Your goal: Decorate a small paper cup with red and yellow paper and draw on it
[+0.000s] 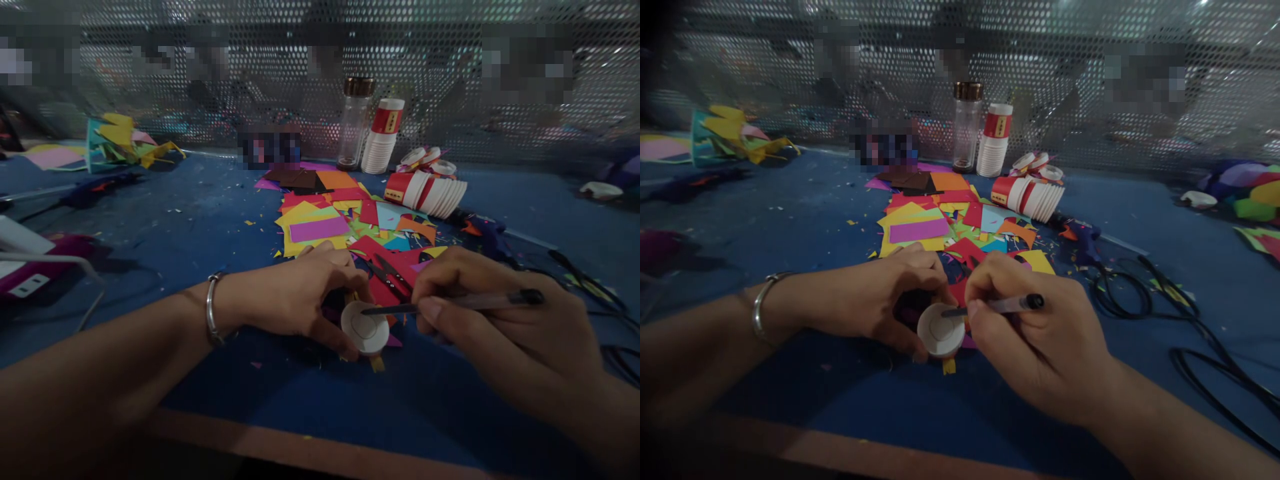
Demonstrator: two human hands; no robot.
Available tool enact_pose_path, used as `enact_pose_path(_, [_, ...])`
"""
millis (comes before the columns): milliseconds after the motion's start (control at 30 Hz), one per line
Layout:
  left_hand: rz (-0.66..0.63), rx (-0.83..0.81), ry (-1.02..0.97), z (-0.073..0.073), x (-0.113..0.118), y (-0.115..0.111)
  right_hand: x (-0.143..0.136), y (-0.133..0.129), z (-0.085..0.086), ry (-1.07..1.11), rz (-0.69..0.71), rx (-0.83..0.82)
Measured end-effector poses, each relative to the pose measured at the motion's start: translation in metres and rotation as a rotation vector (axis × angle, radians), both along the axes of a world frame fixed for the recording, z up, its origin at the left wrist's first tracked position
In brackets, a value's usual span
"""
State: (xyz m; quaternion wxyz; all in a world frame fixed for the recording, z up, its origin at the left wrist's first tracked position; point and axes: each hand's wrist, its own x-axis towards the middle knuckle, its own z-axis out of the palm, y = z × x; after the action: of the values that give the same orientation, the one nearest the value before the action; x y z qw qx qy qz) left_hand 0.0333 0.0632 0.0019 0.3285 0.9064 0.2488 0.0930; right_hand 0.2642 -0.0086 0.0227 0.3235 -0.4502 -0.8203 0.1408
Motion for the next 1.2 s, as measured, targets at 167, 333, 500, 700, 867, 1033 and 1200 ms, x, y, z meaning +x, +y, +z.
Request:
enact_pose_path(167, [-0.008,-0.003,-0.003,0.0013,0.0009,0.0,-0.0036,-0.0017,-0.0027,0.032,-0.014,-0.014])
enact_pose_path(333, [-0.003,0.039,0.035,0.0021,0.002,-0.0008,-0.0047,-0.0028,-0.0032,0.065,-0.006,-0.059])
enact_pose_path(500, [-0.016,0.063,0.038,0.0027,0.0024,-0.0008,-0.0047,-0.002,-0.0043,0.082,0.006,-0.06])
enact_pose_path(700, [-0.019,0.046,0.026,0.0025,0.0024,-0.0002,-0.0051,-0.0029,-0.0046,0.086,-0.006,-0.046])
enact_pose_path(867, [-0.024,0.033,0.027,0.0032,0.0026,-0.0004,-0.0046,-0.0048,-0.0051,0.081,-0.026,-0.06])
enact_pose_path(1033, [-0.013,0.03,0.037,0.0036,0.0019,-0.0004,-0.0048,-0.0052,-0.0044,0.076,-0.011,-0.036])
enact_pose_path(1200, [-0.021,-0.015,-0.002,0.0022,0.0005,0.0001,-0.0056,-0.0052,-0.0046,0.066,0.005,-0.023])
